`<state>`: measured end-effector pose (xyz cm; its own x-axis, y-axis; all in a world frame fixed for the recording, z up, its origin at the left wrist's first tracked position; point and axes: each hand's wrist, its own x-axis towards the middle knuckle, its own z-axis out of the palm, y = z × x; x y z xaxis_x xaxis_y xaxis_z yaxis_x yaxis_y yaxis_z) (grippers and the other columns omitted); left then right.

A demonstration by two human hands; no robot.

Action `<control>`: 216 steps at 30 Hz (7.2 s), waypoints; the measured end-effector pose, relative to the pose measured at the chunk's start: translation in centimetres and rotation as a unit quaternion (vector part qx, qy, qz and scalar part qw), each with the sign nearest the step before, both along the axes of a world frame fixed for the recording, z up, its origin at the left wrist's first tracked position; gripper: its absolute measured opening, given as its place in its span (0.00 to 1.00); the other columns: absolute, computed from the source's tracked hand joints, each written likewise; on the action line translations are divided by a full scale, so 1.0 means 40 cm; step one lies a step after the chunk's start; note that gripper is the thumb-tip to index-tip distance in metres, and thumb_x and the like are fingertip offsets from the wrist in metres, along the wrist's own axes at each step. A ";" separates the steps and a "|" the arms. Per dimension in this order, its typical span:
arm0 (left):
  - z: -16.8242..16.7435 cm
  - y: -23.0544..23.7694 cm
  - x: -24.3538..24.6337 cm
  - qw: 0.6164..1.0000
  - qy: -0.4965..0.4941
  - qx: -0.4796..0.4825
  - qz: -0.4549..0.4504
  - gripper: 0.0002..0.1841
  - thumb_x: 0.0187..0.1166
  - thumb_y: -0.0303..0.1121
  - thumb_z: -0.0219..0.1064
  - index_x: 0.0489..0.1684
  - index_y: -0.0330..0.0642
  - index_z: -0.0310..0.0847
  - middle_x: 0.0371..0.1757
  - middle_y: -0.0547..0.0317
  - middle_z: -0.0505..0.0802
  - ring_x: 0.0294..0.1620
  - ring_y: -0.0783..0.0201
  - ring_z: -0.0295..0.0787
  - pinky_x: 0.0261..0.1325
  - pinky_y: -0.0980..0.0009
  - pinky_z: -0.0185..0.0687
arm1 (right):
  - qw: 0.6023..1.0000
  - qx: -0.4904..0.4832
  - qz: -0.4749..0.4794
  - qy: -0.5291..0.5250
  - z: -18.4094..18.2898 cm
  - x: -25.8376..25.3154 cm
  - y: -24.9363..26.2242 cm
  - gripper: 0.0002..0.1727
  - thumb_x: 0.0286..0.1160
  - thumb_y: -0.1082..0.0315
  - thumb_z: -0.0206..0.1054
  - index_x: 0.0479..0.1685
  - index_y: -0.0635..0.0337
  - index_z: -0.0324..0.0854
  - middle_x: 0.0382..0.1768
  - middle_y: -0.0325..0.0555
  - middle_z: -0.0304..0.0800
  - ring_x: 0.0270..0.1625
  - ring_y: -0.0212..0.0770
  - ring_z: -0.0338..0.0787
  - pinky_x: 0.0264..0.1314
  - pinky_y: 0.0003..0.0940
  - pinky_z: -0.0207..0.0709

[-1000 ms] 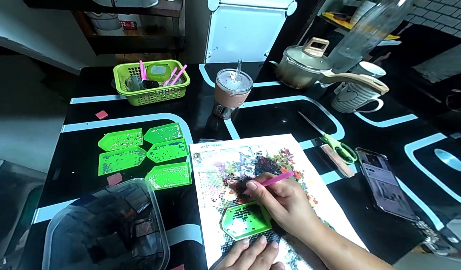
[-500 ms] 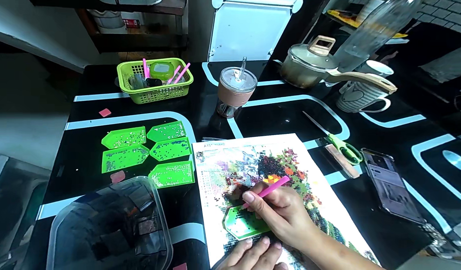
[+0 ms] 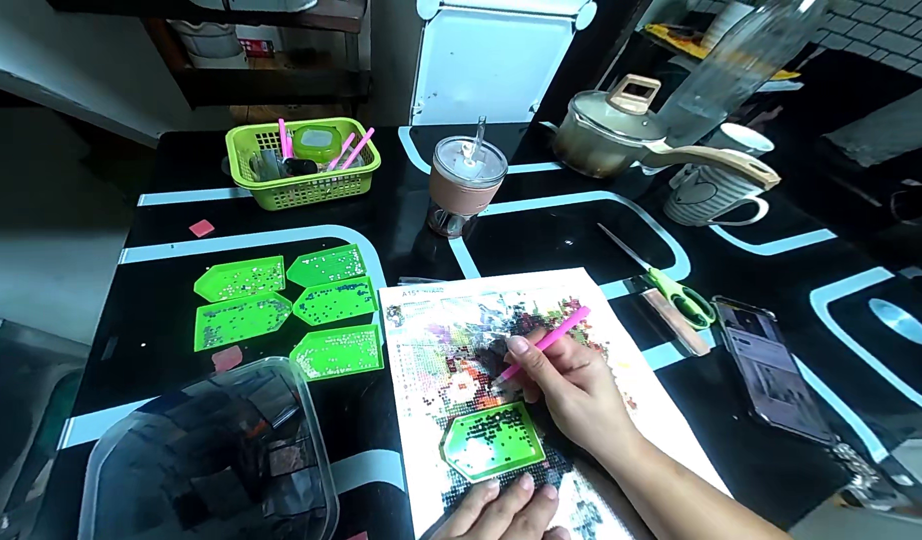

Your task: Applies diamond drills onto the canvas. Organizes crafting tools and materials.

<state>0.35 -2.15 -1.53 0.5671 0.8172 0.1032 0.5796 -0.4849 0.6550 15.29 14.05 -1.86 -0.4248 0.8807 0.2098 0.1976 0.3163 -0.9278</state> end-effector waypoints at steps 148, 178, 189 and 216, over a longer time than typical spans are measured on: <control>0.004 0.000 -0.002 1.000 0.002 -0.002 0.000 0.26 0.85 0.40 0.63 0.80 0.38 0.75 0.85 0.46 0.77 0.88 0.48 0.68 0.90 0.51 0.56 | 1.000 0.021 0.010 -0.012 -0.004 -0.003 0.009 0.13 0.88 0.58 0.60 0.34 0.49 0.83 0.21 0.30 0.87 0.22 0.22 0.84 0.25 0.16 0.79; -0.005 -0.004 0.003 1.000 -0.010 0.011 0.018 0.25 0.83 0.39 0.65 0.77 0.39 0.78 0.82 0.47 0.80 0.87 0.48 0.71 0.89 0.52 0.58 | 0.978 0.135 0.155 -0.022 0.004 -0.019 -0.049 0.18 0.92 0.59 0.58 0.37 0.62 0.84 0.29 0.40 0.89 0.31 0.22 0.86 0.34 0.16 0.80; -0.001 0.001 0.002 1.000 -0.003 0.004 0.007 0.26 0.84 0.40 0.64 0.79 0.38 0.76 0.84 0.46 0.78 0.88 0.48 0.69 0.89 0.52 0.57 | 0.998 -0.048 -0.005 0.032 0.028 0.019 -0.014 0.14 0.88 0.59 0.60 0.34 0.48 0.86 0.25 0.32 0.92 0.22 0.23 0.86 0.26 0.16 0.80; 0.003 -0.002 -0.001 1.000 -0.007 0.000 0.008 0.25 0.85 0.40 0.63 0.79 0.38 0.76 0.84 0.46 0.78 0.88 0.47 0.69 0.89 0.51 0.57 | 0.972 0.203 0.068 -0.094 0.004 0.021 -0.011 0.17 0.90 0.56 0.59 0.37 0.57 0.87 0.27 0.33 0.88 0.29 0.19 0.85 0.33 0.15 0.80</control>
